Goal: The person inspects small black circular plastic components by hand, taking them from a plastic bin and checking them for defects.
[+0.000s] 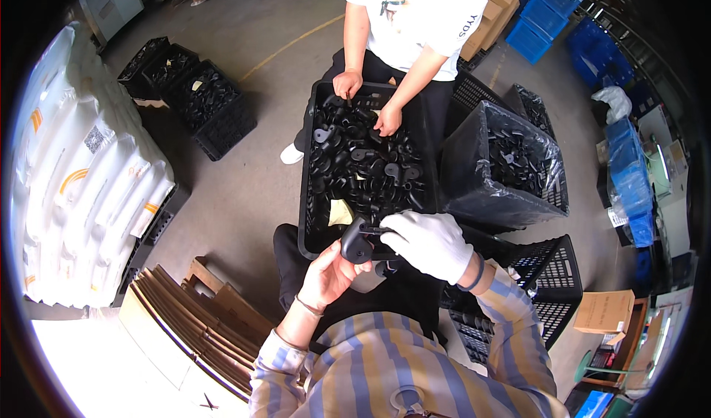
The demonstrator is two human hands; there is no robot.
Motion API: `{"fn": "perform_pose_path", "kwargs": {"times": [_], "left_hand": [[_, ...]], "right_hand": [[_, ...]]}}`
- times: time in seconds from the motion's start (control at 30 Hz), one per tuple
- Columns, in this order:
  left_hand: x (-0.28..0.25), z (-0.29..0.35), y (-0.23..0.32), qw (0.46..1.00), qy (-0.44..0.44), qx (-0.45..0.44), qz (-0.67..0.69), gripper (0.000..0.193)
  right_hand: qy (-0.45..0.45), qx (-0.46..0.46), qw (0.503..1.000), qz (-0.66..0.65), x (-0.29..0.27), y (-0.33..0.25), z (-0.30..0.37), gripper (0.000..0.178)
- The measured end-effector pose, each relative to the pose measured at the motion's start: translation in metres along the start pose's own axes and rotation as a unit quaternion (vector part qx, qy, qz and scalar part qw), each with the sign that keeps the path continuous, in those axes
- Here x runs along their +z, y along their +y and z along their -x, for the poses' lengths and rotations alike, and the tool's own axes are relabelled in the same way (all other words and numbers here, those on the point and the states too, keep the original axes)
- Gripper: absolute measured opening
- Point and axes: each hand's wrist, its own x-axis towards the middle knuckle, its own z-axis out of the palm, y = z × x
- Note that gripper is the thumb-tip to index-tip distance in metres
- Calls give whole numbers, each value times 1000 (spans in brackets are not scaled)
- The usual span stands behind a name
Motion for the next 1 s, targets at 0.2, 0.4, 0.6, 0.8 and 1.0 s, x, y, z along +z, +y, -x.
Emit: {"fn": "perform_pose_path", "kwargs": {"times": [0.2, 0.4, 0.6, 0.8, 1.0], "left_hand": [[4, -2, 1, 997, 35, 61, -11, 38], [2, -1, 0, 996, 32, 78, -42, 30], [4, 2, -1, 993, 43, 90, -58, 26], [6, 3, -1, 986, 62, 92, -124, 27], [6, 4, -4, 953, 78, 125, -263, 31]], "right_hand": [[-8, -23, 993, 119, -10, -18, 4, 15], [-32, -36, 987, 155, -1, -19, 5, 24], [-35, -31, 983, 178, 1, -24, 6, 29], [-57, -18, 977, 203, 1, -30, 5, 29], [-165, 9, 979, 122, -5, -23, 0, 21]]}}
